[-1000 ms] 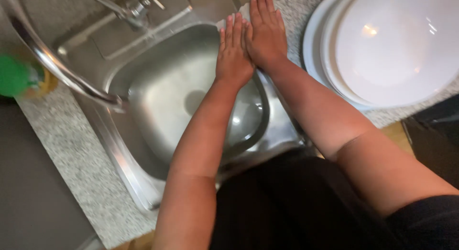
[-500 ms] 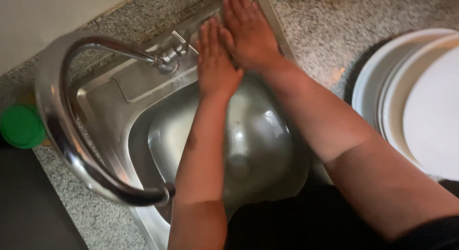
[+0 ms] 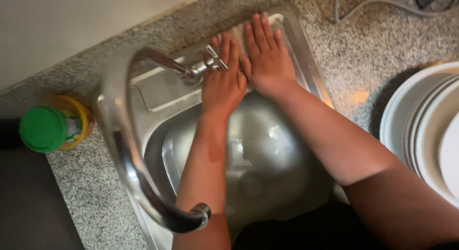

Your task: The person cleans a kitchen countertop and the front of a lower cabinet using a white cloth. They wipe the granite surface near the sink, rinse the cloth in the sink, and then wipe the wooden cabinet front before rinsing the cloth again.

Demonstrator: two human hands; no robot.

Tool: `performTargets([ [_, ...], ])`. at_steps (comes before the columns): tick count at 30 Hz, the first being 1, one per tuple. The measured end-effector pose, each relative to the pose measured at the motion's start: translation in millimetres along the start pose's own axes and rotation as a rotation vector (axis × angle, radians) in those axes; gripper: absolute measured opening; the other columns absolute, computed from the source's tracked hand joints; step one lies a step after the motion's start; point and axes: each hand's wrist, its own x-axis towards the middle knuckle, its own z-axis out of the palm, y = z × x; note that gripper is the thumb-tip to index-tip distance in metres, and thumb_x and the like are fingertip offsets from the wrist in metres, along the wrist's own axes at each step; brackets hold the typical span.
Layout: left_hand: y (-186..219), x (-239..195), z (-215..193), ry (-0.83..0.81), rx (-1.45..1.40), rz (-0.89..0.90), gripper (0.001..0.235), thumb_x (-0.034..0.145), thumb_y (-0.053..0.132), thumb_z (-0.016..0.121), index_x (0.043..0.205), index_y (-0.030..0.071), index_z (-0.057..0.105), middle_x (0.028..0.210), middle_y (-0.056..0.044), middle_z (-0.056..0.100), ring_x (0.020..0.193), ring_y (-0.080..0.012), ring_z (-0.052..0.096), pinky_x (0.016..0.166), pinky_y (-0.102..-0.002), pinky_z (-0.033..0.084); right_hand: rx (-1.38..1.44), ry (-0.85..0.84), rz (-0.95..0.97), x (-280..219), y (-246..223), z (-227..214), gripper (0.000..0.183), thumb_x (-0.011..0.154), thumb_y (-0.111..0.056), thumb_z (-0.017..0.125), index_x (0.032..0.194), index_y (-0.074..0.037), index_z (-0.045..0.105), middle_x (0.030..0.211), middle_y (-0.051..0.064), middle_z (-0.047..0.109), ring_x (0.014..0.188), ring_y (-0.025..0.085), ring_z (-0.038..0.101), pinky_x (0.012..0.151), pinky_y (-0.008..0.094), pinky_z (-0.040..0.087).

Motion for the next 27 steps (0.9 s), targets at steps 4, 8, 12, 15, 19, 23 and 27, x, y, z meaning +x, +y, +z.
performTargets([
  [4, 11.3, 4.1, -14.5, -0.043, -0.119, -0.139, 0.060, 0.101, 0.024, 0.052, 0.156, 0.002, 0.039, 0.165, -0.017, 0.034, 0.152, -0.0399, 0.031, 0.120, -0.054, 0.029, -0.032, -0.015, -0.035, 11.3, -4.8, 0.5, 0.073, 0.107, -0.041, 0.040, 0.164, 0.001, 0.019, 0.172, 0.020, 0.008, 0.159, 0.033, 0.002, 0.127, 0.051, 0.007],
  [8, 10.5, 7.0, 7.3, 0.056, -0.048, -0.189, 0.055, 0.107, 0.026, 0.048, 0.155, 0.000, 0.041, 0.164, -0.019, 0.035, 0.154, -0.0400, 0.032, 0.123, -0.053, 0.030, -0.046, -0.006, -0.124, 20.0, 4.8, 2.0, 0.071, 0.108, -0.041, 0.040, 0.165, -0.003, 0.021, 0.173, 0.016, 0.012, 0.160, 0.032, 0.006, 0.128, 0.052, 0.008],
  [12, 7.3, 26.0, 25.5, 0.086, 0.005, -0.040, 0.055, 0.107, 0.025, 0.048, 0.155, -0.001, 0.043, 0.166, -0.018, 0.031, 0.157, -0.0378, 0.028, 0.129, -0.055, 0.025, -0.061, 0.030, -0.037, 14.6, 18.0, -2.5, 0.071, 0.108, -0.041, 0.043, 0.165, -0.003, 0.024, 0.172, 0.016, 0.016, 0.160, 0.032, 0.009, 0.127, 0.055, 0.009],
  [15, 13.5, 35.3, 24.5, 0.045, -0.077, -0.009, 0.058, 0.104, 0.024, 0.047, 0.156, 0.001, 0.042, 0.167, -0.017, 0.031, 0.157, -0.0369, 0.026, 0.129, -0.054, 0.023, -0.031, 0.082, 0.037, 7.1, 29.5, -2.8, 0.071, 0.108, -0.040, 0.046, 0.165, -0.002, 0.025, 0.172, 0.017, 0.018, 0.160, 0.033, 0.010, 0.127, 0.057, 0.010],
  [19, 18.7, 24.6, 13.3, 0.057, -0.082, -0.096, 0.060, 0.103, 0.026, 0.046, 0.158, 0.003, 0.039, 0.168, -0.014, 0.031, 0.157, -0.0354, 0.025, 0.129, -0.053, 0.021, -0.008, 0.095, -0.005, 18.7, 21.7, -0.9, 0.072, 0.107, -0.038, 0.049, 0.164, -0.001, 0.026, 0.172, 0.019, 0.019, 0.160, 0.034, 0.010, 0.128, 0.056, 0.011],
  [23, 29.7, 27.0, 16.1, 0.057, -0.052, -0.162, 0.061, 0.101, 0.026, 0.046, 0.157, 0.003, 0.039, 0.167, -0.014, 0.031, 0.156, -0.0358, 0.024, 0.128, -0.053, 0.020, -0.017, 0.068, -0.069, 14.7, 33.8, -2.5, 0.069, 0.109, -0.039, 0.049, 0.164, -0.002, 0.029, 0.171, 0.019, 0.022, 0.160, 0.035, 0.013, 0.128, 0.057, 0.011],
  [27, 42.6, 48.6, 38.3, 0.066, -0.084, -0.079, 0.056, 0.108, 0.029, 0.045, 0.158, 0.004, 0.042, 0.168, -0.013, 0.031, 0.158, -0.0351, 0.023, 0.130, -0.052, 0.019, -0.135, 0.183, -0.008, 10.0, 60.0, 5.3, 0.068, 0.111, -0.039, 0.049, 0.164, -0.001, 0.030, 0.170, 0.018, 0.026, 0.158, 0.035, 0.019, 0.126, 0.059, 0.013],
])
